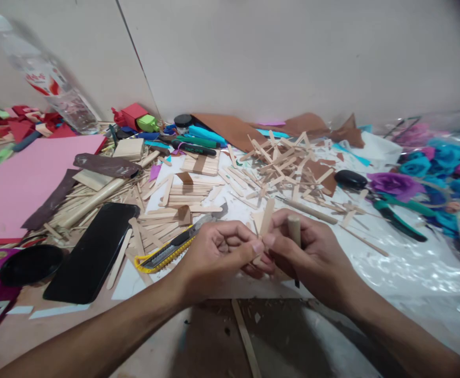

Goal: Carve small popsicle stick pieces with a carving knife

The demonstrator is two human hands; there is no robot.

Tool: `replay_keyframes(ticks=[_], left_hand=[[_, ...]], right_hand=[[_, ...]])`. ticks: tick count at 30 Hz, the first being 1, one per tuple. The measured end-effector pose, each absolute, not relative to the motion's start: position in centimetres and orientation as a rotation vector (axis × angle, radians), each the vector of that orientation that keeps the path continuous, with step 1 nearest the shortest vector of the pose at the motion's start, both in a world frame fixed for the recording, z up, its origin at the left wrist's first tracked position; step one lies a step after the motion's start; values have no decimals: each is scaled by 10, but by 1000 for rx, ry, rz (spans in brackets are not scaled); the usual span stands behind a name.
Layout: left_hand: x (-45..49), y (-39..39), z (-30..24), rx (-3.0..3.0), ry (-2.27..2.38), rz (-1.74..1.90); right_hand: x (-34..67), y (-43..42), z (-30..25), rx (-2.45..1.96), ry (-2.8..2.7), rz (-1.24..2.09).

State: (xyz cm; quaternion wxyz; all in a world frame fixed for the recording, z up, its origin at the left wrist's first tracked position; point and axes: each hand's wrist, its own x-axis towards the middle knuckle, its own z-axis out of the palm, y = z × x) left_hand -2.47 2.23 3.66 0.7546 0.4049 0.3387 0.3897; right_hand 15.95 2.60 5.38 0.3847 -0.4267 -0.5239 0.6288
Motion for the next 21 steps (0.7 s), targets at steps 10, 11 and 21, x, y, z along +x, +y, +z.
replay_keyframes(ticks=[10, 11, 21], left_hand=[[-29, 27, 36, 959, 879, 954], [-28, 26, 35, 964, 887, 952], [-29, 23, 31, 994, 827, 947]], right_hand=[[166, 27, 54, -1295, -1749, 1301], [165, 27, 54, -1297, -1737, 1322], [167, 28, 53, -1266, -1505, 1634]])
